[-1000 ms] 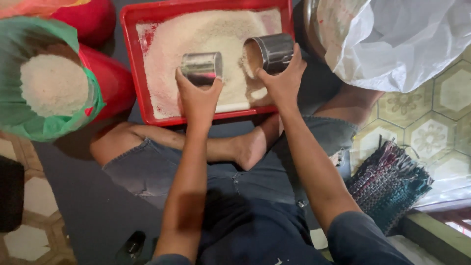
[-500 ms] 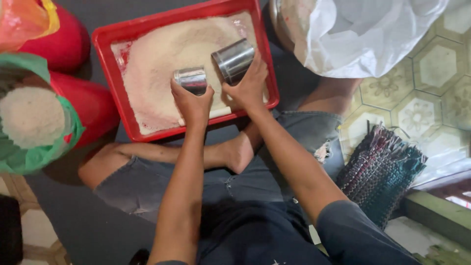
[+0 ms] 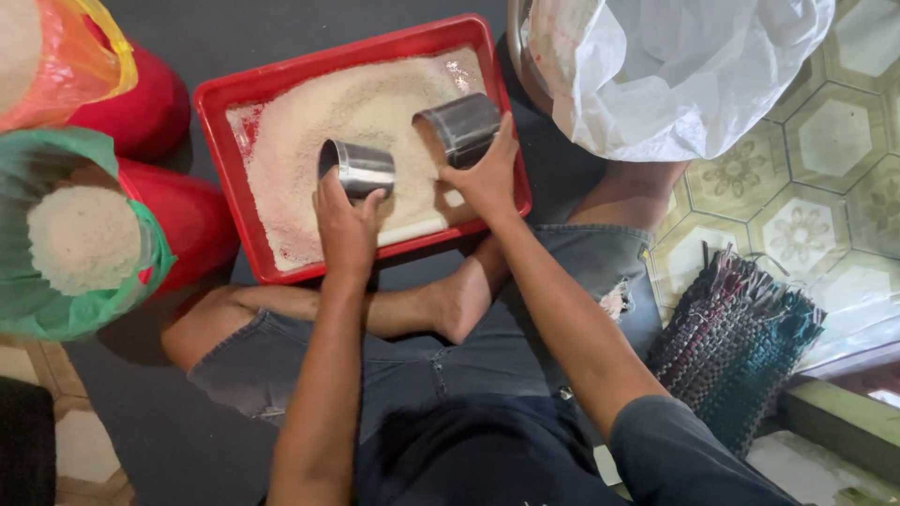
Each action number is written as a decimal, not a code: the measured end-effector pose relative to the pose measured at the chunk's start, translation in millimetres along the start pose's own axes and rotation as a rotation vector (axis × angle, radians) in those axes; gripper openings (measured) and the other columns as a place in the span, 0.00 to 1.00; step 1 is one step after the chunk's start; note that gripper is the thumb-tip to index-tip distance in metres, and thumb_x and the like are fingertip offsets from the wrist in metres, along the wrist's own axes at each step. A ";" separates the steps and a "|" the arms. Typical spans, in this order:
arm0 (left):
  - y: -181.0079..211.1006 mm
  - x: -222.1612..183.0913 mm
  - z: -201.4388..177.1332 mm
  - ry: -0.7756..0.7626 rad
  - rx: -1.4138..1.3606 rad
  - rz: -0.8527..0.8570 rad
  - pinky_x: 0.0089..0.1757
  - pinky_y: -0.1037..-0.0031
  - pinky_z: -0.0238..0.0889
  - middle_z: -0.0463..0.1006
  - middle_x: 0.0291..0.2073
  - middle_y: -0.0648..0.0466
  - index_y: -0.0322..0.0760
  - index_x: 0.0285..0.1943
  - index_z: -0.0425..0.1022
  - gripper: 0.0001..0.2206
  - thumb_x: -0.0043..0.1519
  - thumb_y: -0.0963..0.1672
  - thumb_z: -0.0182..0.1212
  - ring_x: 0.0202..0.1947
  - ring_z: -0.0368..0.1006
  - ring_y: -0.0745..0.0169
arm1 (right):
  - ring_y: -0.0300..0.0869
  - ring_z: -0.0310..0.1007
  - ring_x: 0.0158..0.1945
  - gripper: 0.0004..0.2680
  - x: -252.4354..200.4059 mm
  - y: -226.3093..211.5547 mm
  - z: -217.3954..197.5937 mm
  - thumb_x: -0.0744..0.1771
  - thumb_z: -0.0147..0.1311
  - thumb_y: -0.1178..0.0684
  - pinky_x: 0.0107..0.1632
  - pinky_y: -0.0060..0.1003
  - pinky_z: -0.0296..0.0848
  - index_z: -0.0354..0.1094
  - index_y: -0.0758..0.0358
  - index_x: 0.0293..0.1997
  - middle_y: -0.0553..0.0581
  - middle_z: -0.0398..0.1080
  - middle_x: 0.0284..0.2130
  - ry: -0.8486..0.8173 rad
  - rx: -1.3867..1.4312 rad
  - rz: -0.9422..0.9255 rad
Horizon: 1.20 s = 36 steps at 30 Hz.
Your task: Measuring and transferring grains from a tray into bags using metal cups while sitting on the floor.
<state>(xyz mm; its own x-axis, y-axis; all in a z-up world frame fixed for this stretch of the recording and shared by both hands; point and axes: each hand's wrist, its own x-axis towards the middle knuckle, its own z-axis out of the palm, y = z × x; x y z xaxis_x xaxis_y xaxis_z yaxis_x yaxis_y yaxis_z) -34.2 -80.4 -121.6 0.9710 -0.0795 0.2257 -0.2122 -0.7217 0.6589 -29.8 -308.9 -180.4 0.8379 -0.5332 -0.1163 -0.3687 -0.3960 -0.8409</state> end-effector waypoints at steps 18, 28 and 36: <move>-13.6 29.4 35.9 -0.252 0.295 0.391 0.42 0.61 0.69 0.72 0.40 0.45 0.39 0.47 0.74 0.06 0.64 0.43 0.59 0.47 0.69 0.40 | 0.69 0.48 0.73 0.51 -1.7 -63.0 -19.8 0.52 0.83 0.56 0.62 0.53 0.77 0.37 0.62 0.78 0.74 0.39 0.71 -0.062 0.391 -0.074; -2.4 -15.6 21.6 0.000 0.267 0.166 0.61 0.55 0.59 0.66 0.63 0.45 0.36 0.60 0.75 0.18 0.60 0.41 0.66 0.67 0.60 0.39 | 0.57 0.56 0.67 0.44 -19.0 -99.6 -24.0 0.57 0.74 0.55 0.58 0.47 0.78 0.33 0.59 0.75 0.68 0.47 0.67 -0.113 0.125 -0.372; 16.0 -37.3 -8.8 -0.019 0.148 0.172 0.54 0.55 0.64 0.73 0.50 0.40 0.32 0.51 0.76 0.13 0.59 0.42 0.64 0.53 0.69 0.40 | 0.58 0.56 0.66 0.46 -25.8 -114.3 -20.9 0.56 0.74 0.58 0.63 0.48 0.78 0.32 0.62 0.76 0.69 0.50 0.64 -0.117 0.044 -0.470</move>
<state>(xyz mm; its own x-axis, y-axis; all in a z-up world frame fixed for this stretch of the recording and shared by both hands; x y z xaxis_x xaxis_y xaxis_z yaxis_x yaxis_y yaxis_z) -74.8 -82.8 -113.2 0.9242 -0.2216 0.3110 -0.3573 -0.7893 0.4993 -17.7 -265.5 -70.3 0.9502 -0.2157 0.2248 0.0756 -0.5404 -0.8380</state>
